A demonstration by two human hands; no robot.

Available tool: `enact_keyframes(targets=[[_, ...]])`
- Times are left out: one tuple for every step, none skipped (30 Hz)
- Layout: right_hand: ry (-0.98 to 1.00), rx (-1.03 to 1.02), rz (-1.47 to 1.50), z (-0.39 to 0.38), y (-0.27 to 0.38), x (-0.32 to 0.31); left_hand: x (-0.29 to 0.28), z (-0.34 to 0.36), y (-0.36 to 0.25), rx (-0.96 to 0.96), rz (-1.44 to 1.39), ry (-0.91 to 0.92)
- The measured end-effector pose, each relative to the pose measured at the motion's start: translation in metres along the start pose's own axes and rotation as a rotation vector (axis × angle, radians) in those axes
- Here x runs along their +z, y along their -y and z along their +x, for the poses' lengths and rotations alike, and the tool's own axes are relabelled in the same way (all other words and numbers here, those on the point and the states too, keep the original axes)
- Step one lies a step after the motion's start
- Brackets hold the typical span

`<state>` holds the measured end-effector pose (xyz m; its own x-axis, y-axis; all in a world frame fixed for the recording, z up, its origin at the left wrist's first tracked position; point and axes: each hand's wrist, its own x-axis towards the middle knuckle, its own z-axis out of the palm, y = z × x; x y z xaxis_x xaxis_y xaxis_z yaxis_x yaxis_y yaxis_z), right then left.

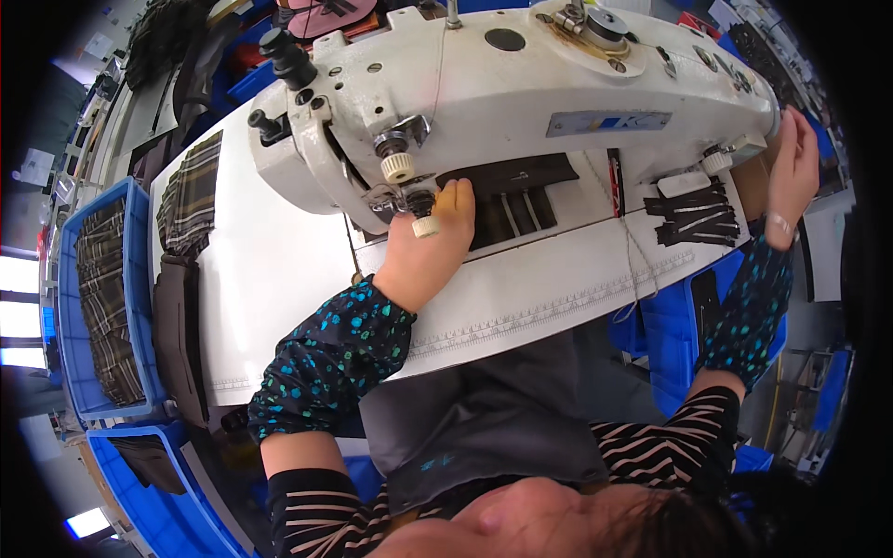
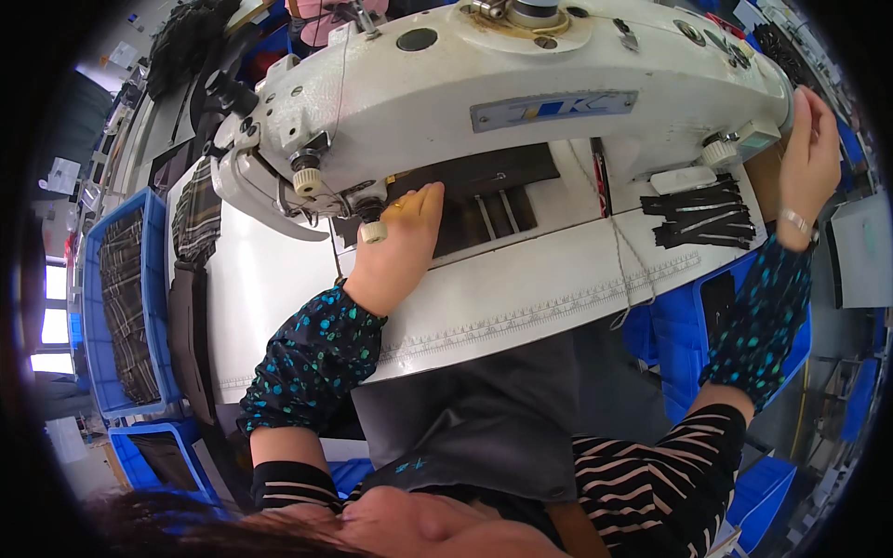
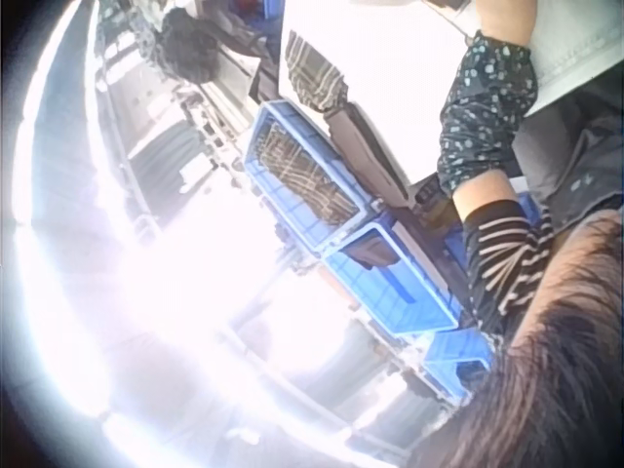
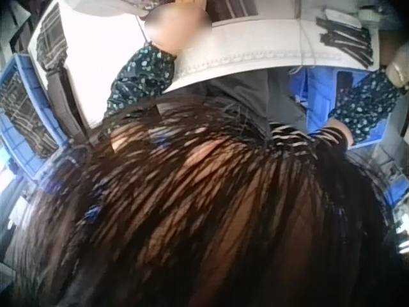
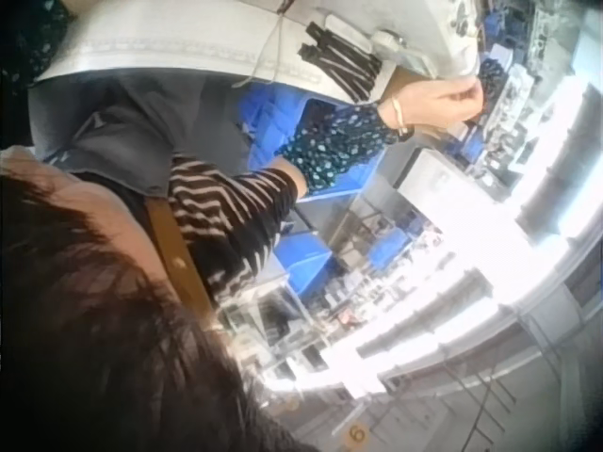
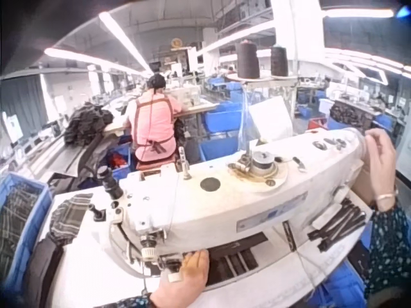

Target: The person sews a zipper onto a dark fabric piece using an industrial sewing machine. They align the zipper, guide the fabric through the machine, and trim the excess thread with scissors.

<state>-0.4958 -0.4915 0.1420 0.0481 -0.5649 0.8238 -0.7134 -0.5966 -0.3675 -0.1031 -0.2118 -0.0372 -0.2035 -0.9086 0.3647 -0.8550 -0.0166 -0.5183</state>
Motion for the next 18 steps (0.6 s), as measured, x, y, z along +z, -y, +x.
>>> enact_keyframes(targets=[[-0.004, 0.012, 0.224, -0.029, 0.043, -0.001, -0.002, 0.003, 0.001, -0.011, -0.050, -0.016], [0.255, -0.166, 0.351, -0.070, 0.089, 0.000, -0.024, 0.005, 0.008, -0.070, -0.220, 0.018], [0.563, -0.361, 0.574, -0.097, 0.124, 0.004, -0.037, 0.008, 0.010, -0.124, -0.418, 0.023], [0.766, -0.648, 0.550, -0.123, 0.158, 0.016, -0.037, 0.009, 0.008, -0.122, -0.445, -0.056], [0.891, -0.737, 0.696, -0.160, 0.178, 0.037, -0.036, 0.010, 0.006, -0.120, -0.468, -0.132], [0.917, -0.799, 0.758, -0.186, 0.193, 0.055, -0.037, 0.010, 0.007, -0.128, -0.490, -0.211], [0.907, -0.861, 0.676, -0.197, 0.201, 0.075, -0.037, 0.009, 0.008, -0.123, -0.499, -0.228], [0.887, -0.922, 0.604, -0.209, 0.209, 0.095, -0.038, 0.007, 0.010, -0.117, -0.500, -0.239], [0.859, -0.958, 0.526, -0.212, 0.213, 0.114, -0.038, 0.005, 0.012, -0.113, -0.505, -0.250], [0.837, -0.965, 0.487, -0.213, 0.213, 0.130, -0.039, 0.000, 0.014, -0.116, -0.490, -0.211], [0.835, -0.924, 0.468, -0.210, 0.214, 0.145, -0.040, -0.005, 0.016, -0.122, -0.483, -0.179], [0.848, -0.844, 0.493, -0.210, 0.212, 0.156, -0.039, -0.007, 0.017, -0.129, -0.480, -0.150], [0.864, -0.752, 0.526, -0.208, 0.208, 0.164, -0.037, -0.007, 0.017, -0.106, -0.466, -0.164], [0.881, -0.647, 0.560, -0.205, 0.204, 0.166, -0.035, -0.007, 0.015, -0.083, -0.457, -0.177], [0.895, -0.591, 0.557, -0.205, 0.201, 0.161, -0.033, -0.007, 0.013, -0.061, -0.448, -0.190], [0.913, -0.550, 0.534, -0.206, 0.198, 0.153, -0.032, -0.007, 0.011, -0.040, -0.416, -0.145], [0.932, -0.557, 0.465, -0.209, 0.203, 0.136, -0.029, -0.009, 0.009, -0.045, -0.375, -0.081], [0.965, -0.606, 0.345, -0.211, 0.208, 0.115, -0.020, -0.013, 0.004, -0.051, -0.342, -0.018]])
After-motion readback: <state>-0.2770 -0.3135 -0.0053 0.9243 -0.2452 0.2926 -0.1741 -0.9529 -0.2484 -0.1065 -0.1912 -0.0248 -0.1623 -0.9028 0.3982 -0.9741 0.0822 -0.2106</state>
